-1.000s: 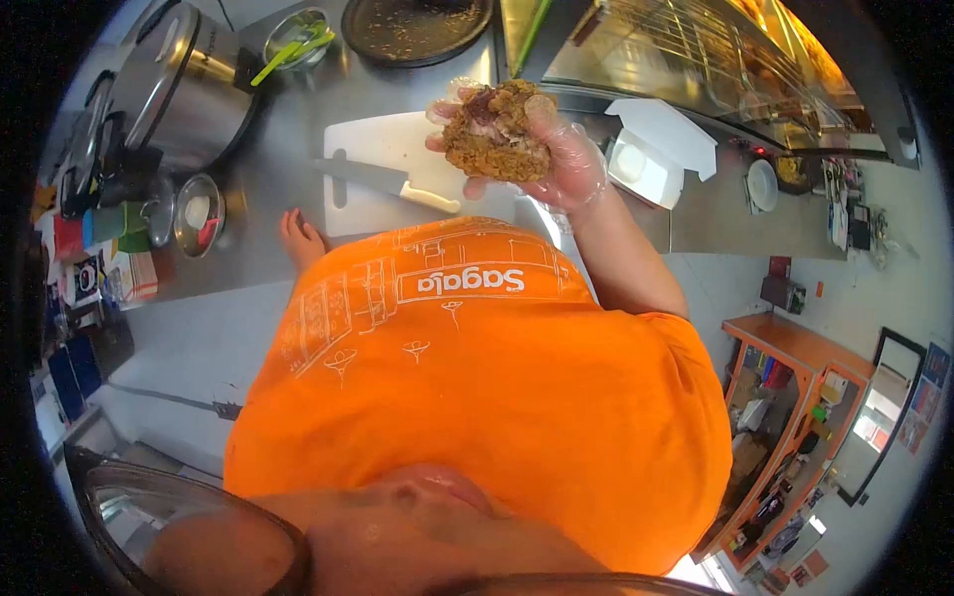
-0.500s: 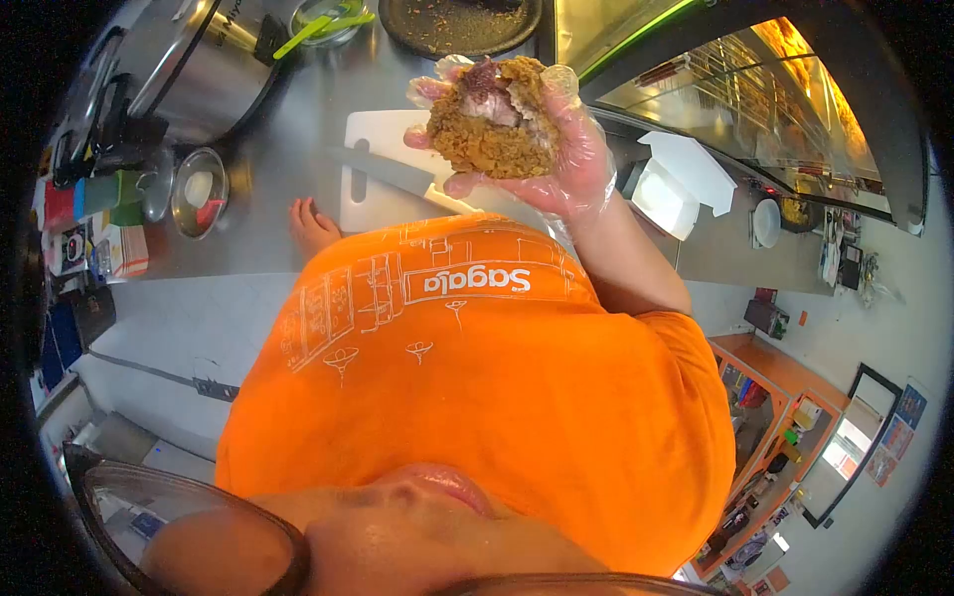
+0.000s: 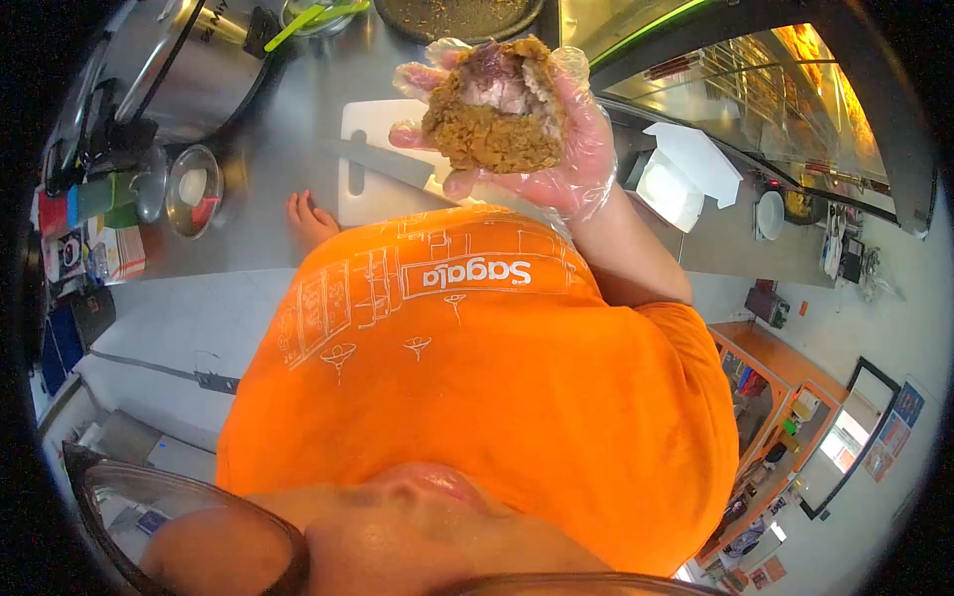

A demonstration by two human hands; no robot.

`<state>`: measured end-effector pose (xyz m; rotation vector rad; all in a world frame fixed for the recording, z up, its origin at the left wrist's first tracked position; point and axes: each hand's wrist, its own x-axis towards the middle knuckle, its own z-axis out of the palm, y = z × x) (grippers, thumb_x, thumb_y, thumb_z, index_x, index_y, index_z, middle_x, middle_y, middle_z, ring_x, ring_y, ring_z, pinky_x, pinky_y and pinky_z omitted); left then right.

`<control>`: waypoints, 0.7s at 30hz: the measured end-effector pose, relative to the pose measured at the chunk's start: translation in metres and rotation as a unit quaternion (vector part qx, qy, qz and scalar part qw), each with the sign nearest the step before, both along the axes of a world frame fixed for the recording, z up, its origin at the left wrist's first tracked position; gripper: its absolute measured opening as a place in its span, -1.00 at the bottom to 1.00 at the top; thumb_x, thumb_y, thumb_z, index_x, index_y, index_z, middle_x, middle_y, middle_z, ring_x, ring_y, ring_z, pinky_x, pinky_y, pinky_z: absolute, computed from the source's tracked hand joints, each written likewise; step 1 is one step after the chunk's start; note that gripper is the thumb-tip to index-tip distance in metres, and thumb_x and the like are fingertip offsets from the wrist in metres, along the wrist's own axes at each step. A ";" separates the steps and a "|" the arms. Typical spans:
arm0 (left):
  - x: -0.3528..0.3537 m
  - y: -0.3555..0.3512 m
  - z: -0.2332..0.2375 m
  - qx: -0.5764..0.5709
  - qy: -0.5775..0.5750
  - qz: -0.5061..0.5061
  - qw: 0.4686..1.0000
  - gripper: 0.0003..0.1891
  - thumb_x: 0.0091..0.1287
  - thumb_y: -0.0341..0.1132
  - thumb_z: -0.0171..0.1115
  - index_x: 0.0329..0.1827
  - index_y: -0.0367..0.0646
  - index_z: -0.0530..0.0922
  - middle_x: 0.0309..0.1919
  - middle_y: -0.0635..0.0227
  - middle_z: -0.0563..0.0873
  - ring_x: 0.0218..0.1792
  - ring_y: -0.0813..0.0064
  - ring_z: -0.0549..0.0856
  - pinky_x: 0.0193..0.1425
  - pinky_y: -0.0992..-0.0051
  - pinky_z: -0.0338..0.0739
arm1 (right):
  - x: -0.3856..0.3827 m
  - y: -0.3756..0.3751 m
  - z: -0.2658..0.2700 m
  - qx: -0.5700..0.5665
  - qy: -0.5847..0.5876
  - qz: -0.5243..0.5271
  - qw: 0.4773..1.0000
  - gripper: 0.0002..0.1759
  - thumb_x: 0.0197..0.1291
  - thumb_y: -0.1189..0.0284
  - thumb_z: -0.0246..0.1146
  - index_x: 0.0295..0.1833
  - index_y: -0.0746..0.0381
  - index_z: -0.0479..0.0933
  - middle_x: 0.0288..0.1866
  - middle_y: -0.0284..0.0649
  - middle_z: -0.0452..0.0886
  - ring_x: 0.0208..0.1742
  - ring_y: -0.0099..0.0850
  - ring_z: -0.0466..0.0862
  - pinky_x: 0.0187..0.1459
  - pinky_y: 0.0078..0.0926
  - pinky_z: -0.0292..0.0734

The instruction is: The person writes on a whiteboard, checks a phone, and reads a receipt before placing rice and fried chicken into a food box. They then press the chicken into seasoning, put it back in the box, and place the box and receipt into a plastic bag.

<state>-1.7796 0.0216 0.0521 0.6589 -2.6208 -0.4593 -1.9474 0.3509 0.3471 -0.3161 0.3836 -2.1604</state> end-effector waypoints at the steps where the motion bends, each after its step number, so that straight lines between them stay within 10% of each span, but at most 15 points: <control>1: 0.000 0.000 0.000 0.002 -0.002 0.001 1.000 -0.57 0.28 -0.43 0.06 0.25 -0.16 0.46 0.32 0.09 0.42 0.41 0.00 0.30 0.46 0.02 0.21 | 0.000 -0.001 -0.001 -0.018 -0.002 -0.004 1.000 -0.12 0.28 -0.15 0.12 0.52 0.18 0.13 0.56 0.01 0.03 0.49 0.33 0.11 -0.01 0.21 0.65; 6: 0.001 0.002 0.005 0.000 -0.002 0.000 1.000 -0.58 0.29 -0.42 0.05 0.25 -0.16 0.46 0.32 0.08 0.41 0.41 -0.01 0.30 0.46 0.02 0.20 | -0.010 -0.005 -0.006 -0.179 -0.060 0.058 0.980 -0.16 0.27 -0.05 0.21 0.50 0.15 0.11 0.49 -0.02 0.07 0.45 0.35 0.16 -0.08 0.20 0.70; 15: 0.002 -0.002 -0.004 -0.002 0.022 0.004 1.000 -0.57 0.29 -0.42 0.04 0.25 -0.18 0.45 0.31 0.05 0.40 0.40 -0.03 0.30 0.45 0.01 0.21 | -0.110 -0.006 -0.119 0.172 -0.034 -0.108 0.979 -0.45 0.33 0.21 0.24 0.38 -0.07 0.26 0.25 -0.15 0.43 0.33 0.03 0.44 -0.12 -0.18 0.68; 18: 0.001 -0.001 -0.001 -0.012 0.010 0.000 1.000 -0.57 0.28 -0.42 0.04 0.25 -0.19 0.45 0.31 0.05 0.41 0.39 -0.03 0.31 0.45 0.02 0.21 | -0.175 -0.030 -0.173 0.341 -0.008 -0.246 0.907 -0.41 0.30 0.16 0.28 0.39 -0.07 0.28 0.23 -0.22 0.46 0.24 -0.17 0.50 -0.13 -0.14 0.65; 21: 0.001 -0.006 -0.006 -0.003 0.008 -0.007 1.000 -0.57 0.27 -0.43 0.04 0.24 -0.20 0.45 0.31 0.05 0.40 0.39 -0.03 0.32 0.44 0.02 0.22 | -0.222 -0.066 -0.188 0.554 0.353 -0.335 0.675 -0.07 0.19 -0.04 0.36 0.57 -0.02 0.10 0.13 -0.25 0.55 0.16 -0.37 0.52 0.03 -0.27 0.56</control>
